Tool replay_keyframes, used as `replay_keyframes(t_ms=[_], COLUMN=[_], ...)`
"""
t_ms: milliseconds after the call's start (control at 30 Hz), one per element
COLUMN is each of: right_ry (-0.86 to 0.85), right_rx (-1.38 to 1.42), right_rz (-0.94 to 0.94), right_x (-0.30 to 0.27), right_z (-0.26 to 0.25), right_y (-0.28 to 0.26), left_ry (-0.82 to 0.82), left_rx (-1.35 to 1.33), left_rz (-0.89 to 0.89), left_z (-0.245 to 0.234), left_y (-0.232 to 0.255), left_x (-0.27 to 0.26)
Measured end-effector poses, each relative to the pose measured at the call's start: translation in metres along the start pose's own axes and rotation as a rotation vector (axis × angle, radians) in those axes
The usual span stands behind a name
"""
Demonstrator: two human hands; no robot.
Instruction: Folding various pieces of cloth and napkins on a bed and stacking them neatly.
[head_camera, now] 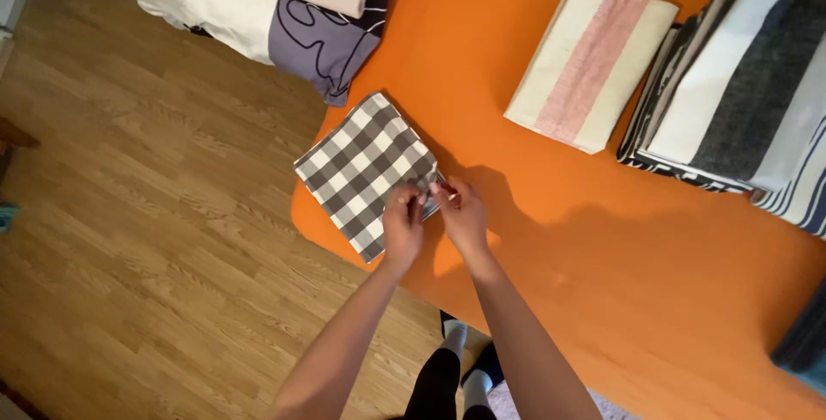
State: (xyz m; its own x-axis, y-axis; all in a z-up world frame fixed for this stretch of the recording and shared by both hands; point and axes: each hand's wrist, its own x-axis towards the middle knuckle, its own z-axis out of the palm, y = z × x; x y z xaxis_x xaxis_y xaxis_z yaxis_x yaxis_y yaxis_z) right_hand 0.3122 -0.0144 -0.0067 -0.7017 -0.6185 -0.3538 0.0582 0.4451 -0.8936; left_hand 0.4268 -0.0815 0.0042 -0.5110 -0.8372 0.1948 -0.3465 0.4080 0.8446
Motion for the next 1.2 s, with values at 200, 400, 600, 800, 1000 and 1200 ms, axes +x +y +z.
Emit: replay_keyframes(t_ms=[200, 400, 600, 800, 1000, 1200], right_ry=[-0.143, 0.145, -0.098, -0.587, -0.572, -0.323], right_rx=[0.174, 0.727, 0.279, -0.038, -0.205, 0.593], right_rz=[0.327, 0.753, -0.180, -0.628, -0.189, -0.301], right_x=[-0.042, -0.070, -0.173, -0.289, -0.366, -0.369], right_z=[-0.042, -0.084, -0.172, -0.224, -0.275, -0.323], right_y=[-0.078, -0.055, 0.030, -0.126, -0.088, 0.085], left_ry=[-0.103, -0.424, 0.035, -0.488, -0.693, -0.423], left_rx=[-0.106, -0.395, -0.811, -0.798, -0.516, -0.898], left_rz=[0.099, 0.048, -0.532, -0.807, -0.592, -0.798], left_z=[-0.049, -0.064, -0.044, -0.016, 0.023, -0.001], left_y=[0.079, 0.141, 0.143, 0.149, 0.237, 0.348], left_x=[-0.061, -0.137, -0.142, -0.065, -0.129, -0.191])
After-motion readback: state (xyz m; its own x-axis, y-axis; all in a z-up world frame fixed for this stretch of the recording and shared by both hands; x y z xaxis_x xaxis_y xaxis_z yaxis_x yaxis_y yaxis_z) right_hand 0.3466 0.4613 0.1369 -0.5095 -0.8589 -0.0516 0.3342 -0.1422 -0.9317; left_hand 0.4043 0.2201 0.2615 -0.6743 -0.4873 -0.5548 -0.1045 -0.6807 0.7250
